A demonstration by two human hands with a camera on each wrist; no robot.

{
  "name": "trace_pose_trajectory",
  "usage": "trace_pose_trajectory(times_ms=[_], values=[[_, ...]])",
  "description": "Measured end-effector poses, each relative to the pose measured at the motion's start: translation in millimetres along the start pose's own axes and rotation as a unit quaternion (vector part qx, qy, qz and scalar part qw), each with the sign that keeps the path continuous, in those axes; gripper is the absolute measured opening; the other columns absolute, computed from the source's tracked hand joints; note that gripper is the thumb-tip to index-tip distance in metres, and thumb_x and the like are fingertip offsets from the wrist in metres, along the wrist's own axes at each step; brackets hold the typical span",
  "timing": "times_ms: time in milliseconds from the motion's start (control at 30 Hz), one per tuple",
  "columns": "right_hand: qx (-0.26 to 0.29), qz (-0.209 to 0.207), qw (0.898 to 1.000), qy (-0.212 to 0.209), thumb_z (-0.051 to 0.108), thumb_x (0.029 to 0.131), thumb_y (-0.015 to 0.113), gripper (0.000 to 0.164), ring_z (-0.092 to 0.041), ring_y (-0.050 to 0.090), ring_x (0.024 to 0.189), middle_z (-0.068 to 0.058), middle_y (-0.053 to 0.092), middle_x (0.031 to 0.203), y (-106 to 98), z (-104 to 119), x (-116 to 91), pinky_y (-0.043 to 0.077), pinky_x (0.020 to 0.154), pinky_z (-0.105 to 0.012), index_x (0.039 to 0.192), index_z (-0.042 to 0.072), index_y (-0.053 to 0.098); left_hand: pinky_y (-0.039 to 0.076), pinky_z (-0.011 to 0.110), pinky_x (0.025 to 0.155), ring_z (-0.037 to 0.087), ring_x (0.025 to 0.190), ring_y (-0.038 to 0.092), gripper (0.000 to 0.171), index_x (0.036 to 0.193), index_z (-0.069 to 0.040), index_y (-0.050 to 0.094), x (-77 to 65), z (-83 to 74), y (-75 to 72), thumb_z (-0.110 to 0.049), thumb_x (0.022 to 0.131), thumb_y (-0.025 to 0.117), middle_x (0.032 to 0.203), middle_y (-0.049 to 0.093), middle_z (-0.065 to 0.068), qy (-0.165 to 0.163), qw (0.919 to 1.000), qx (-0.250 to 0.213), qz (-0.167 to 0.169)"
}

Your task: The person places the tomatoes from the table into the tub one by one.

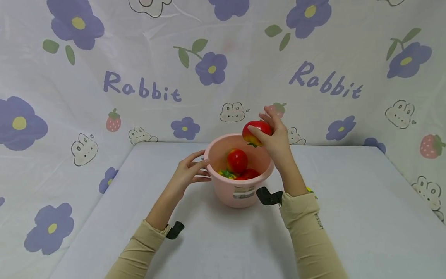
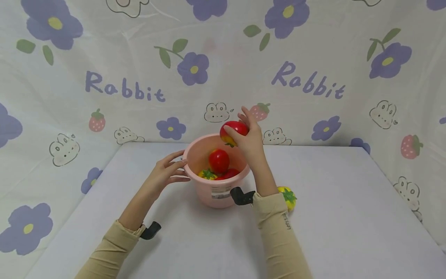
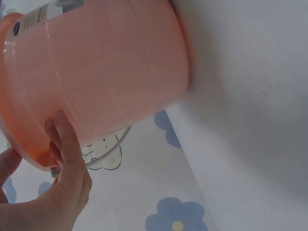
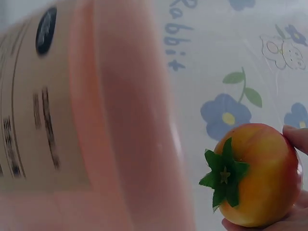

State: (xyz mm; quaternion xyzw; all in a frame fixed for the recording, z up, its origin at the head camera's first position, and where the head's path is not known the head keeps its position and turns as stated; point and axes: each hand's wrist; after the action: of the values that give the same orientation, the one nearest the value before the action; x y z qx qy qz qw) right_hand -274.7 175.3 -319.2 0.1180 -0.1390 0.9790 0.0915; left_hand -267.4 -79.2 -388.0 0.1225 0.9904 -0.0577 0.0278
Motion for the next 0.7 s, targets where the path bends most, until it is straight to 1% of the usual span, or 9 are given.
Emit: trace_pose_trajectory(times_ms=[367, 567, 700], values=[[0.022, 0.057, 0.998, 0.012, 0.024, 0.089, 0.071, 0.075, -0.026, 0.040, 0.142, -0.001, 0.043, 0.153, 33, 6, -4, 0.048, 0.108, -0.046, 0.152, 0.029, 0.030, 0.059, 0.041, 0.090, 0.022, 0.095, 0.072, 0.052, 0.145, -0.021, 0.045, 0.0, 0.1, 0.2, -0.037, 0.097, 0.059, 0.119, 0.063, 0.017, -0.005, 0.9999, 0.013, -0.002], [0.018, 0.067, 0.997, 0.017, 0.029, 0.086, 0.074, 0.078, -0.023, 0.041, 0.141, 0.005, 0.044, 0.153, 47, 7, -9, 0.048, 0.108, -0.046, 0.151, 0.035, 0.030, 0.059, 0.041, 0.091, 0.025, 0.098, 0.072, 0.052, 0.144, -0.023, 0.045, -0.2, -0.8, 0.5, -0.038, 0.097, 0.059, 0.120, 0.063, 0.018, -0.007, 0.9998, 0.018, -0.005], [0.014, 0.079, 0.997, 0.012, 0.029, 0.087, 0.073, 0.077, -0.025, 0.042, 0.141, 0.003, 0.045, 0.152, 55, 5, -13, 0.046, 0.109, -0.049, 0.151, 0.034, 0.031, 0.059, 0.040, 0.091, 0.024, 0.097, 0.072, 0.052, 0.144, -0.023, 0.045, -0.3, -1.4, 0.7, -0.038, 0.097, 0.059, 0.121, 0.063, 0.018, -0.009, 0.9997, 0.022, -0.007]])
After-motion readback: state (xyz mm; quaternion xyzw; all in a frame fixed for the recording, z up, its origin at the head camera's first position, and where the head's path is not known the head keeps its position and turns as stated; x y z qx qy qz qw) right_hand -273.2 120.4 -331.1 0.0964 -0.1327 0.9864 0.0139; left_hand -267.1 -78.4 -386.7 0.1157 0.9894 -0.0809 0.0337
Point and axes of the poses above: each hand's wrist, its own x-axis towards the middle knuckle, its own y-axis out of the palm, z = x × y
